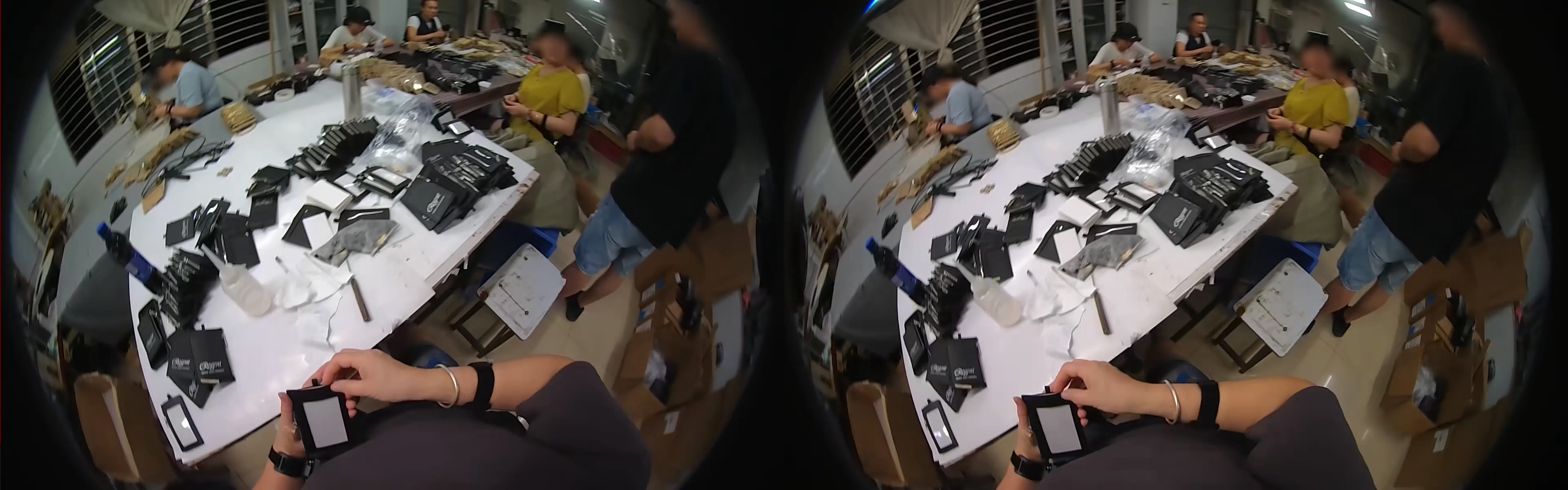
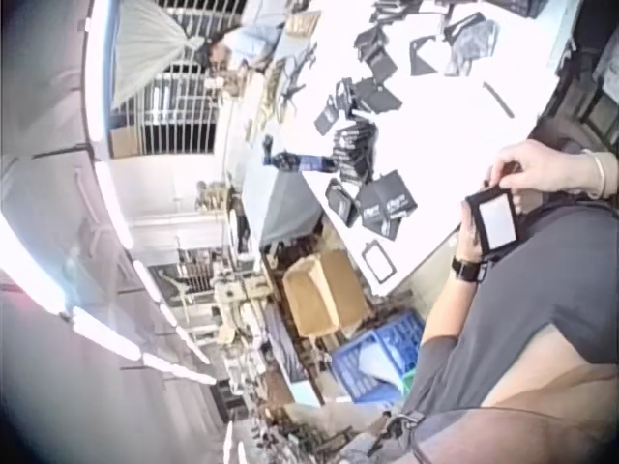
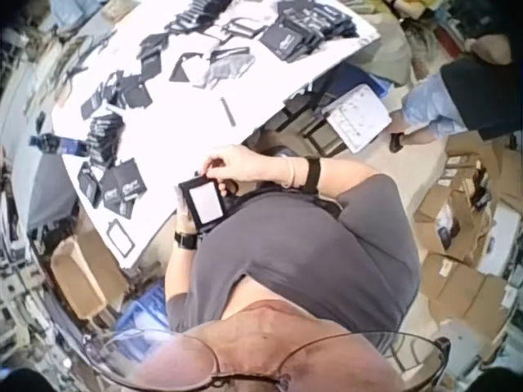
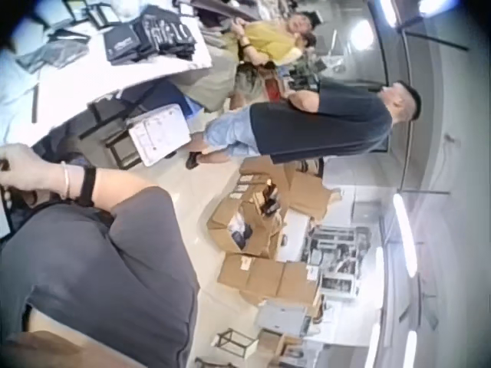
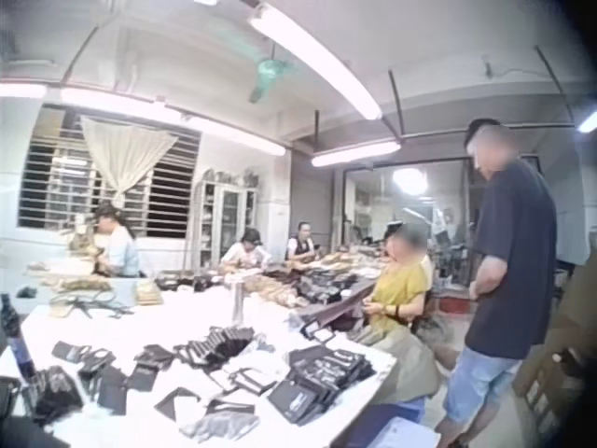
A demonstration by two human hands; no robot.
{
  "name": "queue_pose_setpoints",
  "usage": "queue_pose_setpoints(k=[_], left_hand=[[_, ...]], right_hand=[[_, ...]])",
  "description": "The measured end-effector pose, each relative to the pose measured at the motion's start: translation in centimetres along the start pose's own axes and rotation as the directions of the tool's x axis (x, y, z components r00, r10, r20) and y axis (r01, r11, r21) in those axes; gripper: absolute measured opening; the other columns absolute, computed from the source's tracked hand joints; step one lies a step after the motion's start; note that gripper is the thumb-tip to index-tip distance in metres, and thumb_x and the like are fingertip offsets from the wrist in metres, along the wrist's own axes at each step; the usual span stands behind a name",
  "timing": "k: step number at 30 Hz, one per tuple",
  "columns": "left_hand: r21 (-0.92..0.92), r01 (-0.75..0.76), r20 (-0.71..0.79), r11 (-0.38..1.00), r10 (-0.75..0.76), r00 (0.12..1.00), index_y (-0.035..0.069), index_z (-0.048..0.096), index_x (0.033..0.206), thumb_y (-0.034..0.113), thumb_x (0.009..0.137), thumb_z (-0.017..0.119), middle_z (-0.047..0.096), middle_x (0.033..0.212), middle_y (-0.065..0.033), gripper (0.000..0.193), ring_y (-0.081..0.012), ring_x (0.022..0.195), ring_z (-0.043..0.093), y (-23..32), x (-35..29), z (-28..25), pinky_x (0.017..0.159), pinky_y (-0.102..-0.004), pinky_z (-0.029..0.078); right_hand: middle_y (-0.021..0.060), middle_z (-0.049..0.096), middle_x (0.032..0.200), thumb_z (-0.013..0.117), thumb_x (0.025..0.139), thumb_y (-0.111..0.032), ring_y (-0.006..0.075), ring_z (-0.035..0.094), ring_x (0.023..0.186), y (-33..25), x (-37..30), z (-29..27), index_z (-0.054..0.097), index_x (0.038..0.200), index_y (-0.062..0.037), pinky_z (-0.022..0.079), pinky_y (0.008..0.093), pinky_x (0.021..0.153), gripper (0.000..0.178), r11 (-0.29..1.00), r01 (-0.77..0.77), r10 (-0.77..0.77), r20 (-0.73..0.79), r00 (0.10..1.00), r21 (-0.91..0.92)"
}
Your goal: The person assembles small black pouches by inserting white rectangular inserts into them and zipping them closed. They wipe the pouches with a cloth and use a metal tool to adjust the zipper. The person handles the pouches one at a time, placing finished units on the table.
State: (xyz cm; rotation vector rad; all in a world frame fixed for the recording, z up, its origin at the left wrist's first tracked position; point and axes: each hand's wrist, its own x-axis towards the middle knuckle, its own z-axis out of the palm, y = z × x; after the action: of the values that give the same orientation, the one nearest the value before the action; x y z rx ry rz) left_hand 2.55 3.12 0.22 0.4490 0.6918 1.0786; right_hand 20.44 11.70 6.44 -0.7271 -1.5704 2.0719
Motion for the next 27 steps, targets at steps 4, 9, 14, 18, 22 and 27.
queue_pose_setpoints(k=[4, 9, 14, 18, 22, 27], left_hand=[[-0.004, 0.081, 0.162, 0.997, -0.079, 0.984, 0.005, 0.029, 0.132, 0.074, 0.073, 0.042, 0.049, 0.114, -0.0245, 0.092, -0.0352, 0.101, 0.055, 0.4, 0.9, 1.1, 0.088, -0.0511, 0.046], [0.056, 0.04, 0.132, 0.998, -0.047, 0.99, 0.005, 0.025, 0.132, 0.064, 0.076, 0.052, 0.048, 0.112, -0.0227, 0.086, -0.0333, 0.104, 0.052, 0.5, 0.5, 3.0, 0.089, -0.0519, 0.046], [0.114, 0.089, 0.197, 0.99, -0.11, 0.974, 0.007, 0.022, 0.135, 0.061, 0.076, 0.055, 0.043, 0.122, -0.0189, 0.087, -0.0324, 0.105, 0.052, -0.2, 0.2, 2.2, 0.09, -0.0492, 0.046], [0.034, 0.155, 0.211, 0.987, -0.158, 0.965, 0.007, 0.015, 0.141, 0.056, 0.078, 0.058, 0.037, 0.131, -0.0182, 0.091, -0.0338, 0.108, 0.051, 0.1, 0.2, 2.4, 0.092, -0.0496, 0.044], [0.01, 0.205, 0.227, 0.979, -0.202, 0.953, 0.007, 0.013, 0.141, 0.059, 0.078, 0.055, 0.038, 0.13, -0.0205, 0.092, -0.0358, 0.11, 0.051, 0.2, 0.1, 2.5, 0.093, -0.0486, 0.043], [0.068, 0.159, 0.203, 0.985, -0.169, 0.964, 0.007, 0.013, 0.141, 0.061, 0.078, 0.052, 0.041, 0.127, -0.0212, 0.091, -0.0351, 0.106, 0.053, 0.5, 0.2, 2.8, 0.09, -0.0453, 0.046]], right_hand=[[0.0068, 0.06, 0.085, 0.056, 0.082, -0.003, 0.0089, 0.055, 0.057, 0.1, -0.6, -1.4, 0.054, 0.092, 0.0015, 0.046, 0.0239, 0.052, 0.011, 0.988, -0.007, 0.003, -0.029, 1.0, -0.152], [0.0078, 0.056, 0.084, 0.059, 0.081, -0.005, 0.0121, 0.057, 0.058, -1.2, -1.9, -1.0, 0.05, 0.088, 0.0007, 0.046, 0.0266, 0.055, 0.012, 0.894, -0.02, 0.01, -0.025, 1.0, -0.447], [0.0104, 0.055, 0.082, 0.062, 0.078, -0.005, 0.0146, 0.059, 0.059, -0.3, -2.1, -1.4, 0.051, 0.087, 0.0003, 0.046, 0.0296, 0.061, 0.015, 0.869, 0.006, 0.015, 0.039, 0.999, -0.496], [0.0113, 0.056, 0.083, 0.066, 0.076, -0.01, 0.0186, 0.061, 0.069, -0.5, -1.6, -2.3, 0.052, 0.085, -0.0004, 0.046, 0.0299, 0.063, 0.018, 0.811, 0.018, 0.059, 0.112, 0.992, -0.585], [0.0098, 0.06, 0.077, 0.063, 0.076, -0.005, 0.014, 0.059, 0.06, -0.1, -2.3, -2.3, 0.054, 0.078, 0.0013, 0.046, 0.0271, 0.055, 0.011, 0.926, -0.006, 0.049, 0.106, 0.993, -0.377], [0.0076, 0.059, 0.081, 0.064, 0.078, -0.012, 0.0153, 0.06, 0.072, -0.4, -2.5, -1.8, 0.059, 0.082, -0.003, 0.047, 0.0285, 0.065, 0.012, 0.89, -0.094, 0.122, 0.034, 0.992, -0.446]])
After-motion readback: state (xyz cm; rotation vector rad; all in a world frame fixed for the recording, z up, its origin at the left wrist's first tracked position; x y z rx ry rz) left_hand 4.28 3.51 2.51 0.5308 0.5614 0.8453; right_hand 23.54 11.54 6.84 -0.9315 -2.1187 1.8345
